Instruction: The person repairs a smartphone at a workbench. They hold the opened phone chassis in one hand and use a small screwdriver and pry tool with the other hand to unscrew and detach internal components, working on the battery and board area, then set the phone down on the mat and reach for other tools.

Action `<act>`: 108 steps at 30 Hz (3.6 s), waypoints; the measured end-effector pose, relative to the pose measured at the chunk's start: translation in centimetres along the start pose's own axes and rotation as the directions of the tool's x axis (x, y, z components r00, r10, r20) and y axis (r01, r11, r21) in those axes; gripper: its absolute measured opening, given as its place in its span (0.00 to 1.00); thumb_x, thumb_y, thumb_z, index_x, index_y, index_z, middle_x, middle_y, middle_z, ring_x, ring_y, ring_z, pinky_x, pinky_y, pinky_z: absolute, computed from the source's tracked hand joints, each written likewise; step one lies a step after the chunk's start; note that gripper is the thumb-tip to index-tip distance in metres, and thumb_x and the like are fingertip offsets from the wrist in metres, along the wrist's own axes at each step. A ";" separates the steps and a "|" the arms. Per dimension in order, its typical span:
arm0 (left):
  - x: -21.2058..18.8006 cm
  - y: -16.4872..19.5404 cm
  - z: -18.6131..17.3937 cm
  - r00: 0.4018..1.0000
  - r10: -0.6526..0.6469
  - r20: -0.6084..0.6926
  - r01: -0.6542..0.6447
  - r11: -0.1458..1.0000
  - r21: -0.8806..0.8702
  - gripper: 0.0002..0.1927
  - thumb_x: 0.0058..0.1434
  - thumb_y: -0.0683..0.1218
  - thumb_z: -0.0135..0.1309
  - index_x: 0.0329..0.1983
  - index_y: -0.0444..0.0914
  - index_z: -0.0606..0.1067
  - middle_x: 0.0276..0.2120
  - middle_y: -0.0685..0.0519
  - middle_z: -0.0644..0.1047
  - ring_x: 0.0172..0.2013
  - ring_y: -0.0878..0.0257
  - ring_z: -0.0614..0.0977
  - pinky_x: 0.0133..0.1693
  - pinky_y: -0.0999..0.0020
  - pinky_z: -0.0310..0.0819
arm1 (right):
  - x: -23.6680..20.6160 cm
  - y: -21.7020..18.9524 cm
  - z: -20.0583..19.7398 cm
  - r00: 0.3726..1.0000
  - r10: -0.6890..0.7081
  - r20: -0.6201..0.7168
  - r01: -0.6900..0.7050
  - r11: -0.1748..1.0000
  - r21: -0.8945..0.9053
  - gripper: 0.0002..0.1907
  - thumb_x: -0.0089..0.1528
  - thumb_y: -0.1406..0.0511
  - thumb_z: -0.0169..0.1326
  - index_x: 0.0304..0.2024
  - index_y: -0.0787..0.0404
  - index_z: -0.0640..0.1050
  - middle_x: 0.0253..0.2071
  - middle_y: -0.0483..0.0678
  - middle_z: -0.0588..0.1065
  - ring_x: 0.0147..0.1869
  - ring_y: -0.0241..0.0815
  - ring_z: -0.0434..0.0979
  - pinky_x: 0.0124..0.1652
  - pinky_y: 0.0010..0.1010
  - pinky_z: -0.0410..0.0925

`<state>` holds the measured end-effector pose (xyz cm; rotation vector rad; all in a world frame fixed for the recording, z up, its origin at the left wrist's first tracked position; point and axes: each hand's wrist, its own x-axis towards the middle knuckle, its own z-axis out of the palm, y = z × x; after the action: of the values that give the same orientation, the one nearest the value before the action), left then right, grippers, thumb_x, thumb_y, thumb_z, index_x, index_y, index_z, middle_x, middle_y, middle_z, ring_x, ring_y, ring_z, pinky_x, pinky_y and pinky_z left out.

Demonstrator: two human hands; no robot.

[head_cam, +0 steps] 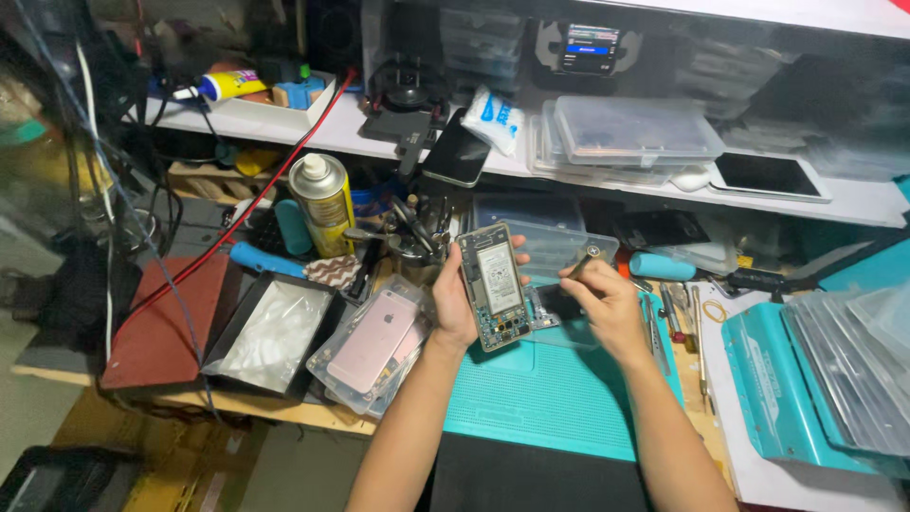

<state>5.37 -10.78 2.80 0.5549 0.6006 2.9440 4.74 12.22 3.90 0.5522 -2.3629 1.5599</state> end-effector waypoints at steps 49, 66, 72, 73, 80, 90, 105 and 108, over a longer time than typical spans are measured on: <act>3.0 -1.3 -1.5 0.989 -0.071 -0.128 0.072 0.997 0.008 0.30 0.72 0.61 0.35 0.60 0.34 0.71 0.53 0.37 0.77 0.48 0.50 0.81 0.45 0.54 0.80 | -0.6 1.7 -8.5 0.823 0.535 -0.189 -0.484 0.489 -0.725 0.13 0.51 0.60 0.64 0.24 0.64 0.78 0.28 0.60 0.79 0.36 0.60 0.81 0.42 0.46 0.72; 2.9 -2.2 -1.9 0.991 -0.045 -0.123 0.044 0.999 -0.013 0.30 0.71 0.59 0.35 0.61 0.32 0.71 0.54 0.40 0.78 0.45 0.49 0.81 0.45 0.53 0.81 | 0.7 -8.1 2.1 0.875 -0.395 0.281 0.439 0.892 -0.110 0.16 0.60 0.71 0.58 0.52 0.61 0.79 0.42 0.50 0.76 0.42 0.45 0.80 0.40 0.31 0.71; 3.0 -3.7 -2.7 0.972 0.025 -0.235 0.018 0.984 0.179 0.29 0.65 0.48 0.38 0.69 0.33 0.66 0.54 0.43 0.77 0.45 0.51 0.80 0.44 0.57 0.81 | -0.4 -6.5 2.3 0.876 -0.334 0.348 0.434 0.862 -0.264 0.21 0.61 0.72 0.57 0.58 0.59 0.77 0.34 0.50 0.76 0.34 0.47 0.79 0.34 0.35 0.71; 3.0 -3.9 -2.7 0.968 0.046 -0.247 0.010 0.975 0.222 0.30 0.65 0.47 0.38 0.70 0.31 0.66 0.53 0.42 0.77 0.43 0.49 0.79 0.43 0.57 0.81 | -0.5 -6.3 2.3 0.881 -0.308 0.359 0.424 0.851 -0.309 0.22 0.61 0.71 0.57 0.59 0.59 0.76 0.32 0.50 0.76 0.32 0.47 0.79 0.32 0.36 0.71; 2.4 -3.8 -0.8 0.922 0.285 -0.261 -0.209 0.936 0.282 0.35 0.63 0.47 0.37 0.76 0.44 0.55 0.45 0.49 0.70 0.41 0.59 0.76 0.42 0.55 0.81 | -1.5 -6.4 2.6 0.873 -0.383 0.302 0.458 0.855 -0.242 0.17 0.63 0.69 0.59 0.55 0.59 0.76 0.39 0.50 0.78 0.33 0.46 0.82 0.33 0.34 0.72; 1.7 -2.9 -0.1 0.892 0.417 -0.175 -0.342 0.876 0.341 0.31 0.72 0.56 0.34 0.75 0.41 0.55 0.45 0.50 0.68 0.41 0.61 0.74 0.43 0.56 0.81 | -2.0 -7.5 3.2 0.874 -0.386 0.296 0.449 0.874 -0.187 0.22 0.60 0.71 0.60 0.57 0.62 0.78 0.40 0.50 0.73 0.36 0.40 0.77 0.34 0.29 0.71; 1.3 -3.2 0.7 0.914 0.399 -0.077 -0.329 0.837 0.438 0.35 0.74 0.65 0.33 0.73 0.38 0.57 0.46 0.51 0.67 0.41 0.63 0.74 0.42 0.60 0.81 | -2.2 -7.3 4.0 0.844 -0.489 0.218 0.535 0.786 -0.308 0.22 0.59 0.72 0.61 0.57 0.63 0.77 0.38 0.50 0.76 0.33 0.42 0.78 0.32 0.32 0.71; 1.4 -3.4 0.7 0.918 0.389 -0.078 -0.319 0.841 0.437 0.34 0.74 0.65 0.33 0.73 0.38 0.57 0.46 0.51 0.67 0.41 0.63 0.74 0.42 0.60 0.81 | -2.1 -7.5 3.9 0.849 -0.480 0.221 0.528 0.787 -0.318 0.21 0.59 0.72 0.61 0.56 0.63 0.78 0.38 0.50 0.76 0.33 0.43 0.78 0.31 0.33 0.70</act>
<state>4.35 -7.14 2.51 0.5028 1.3035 3.2392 9.96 6.35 7.63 1.1089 -2.2460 0.8380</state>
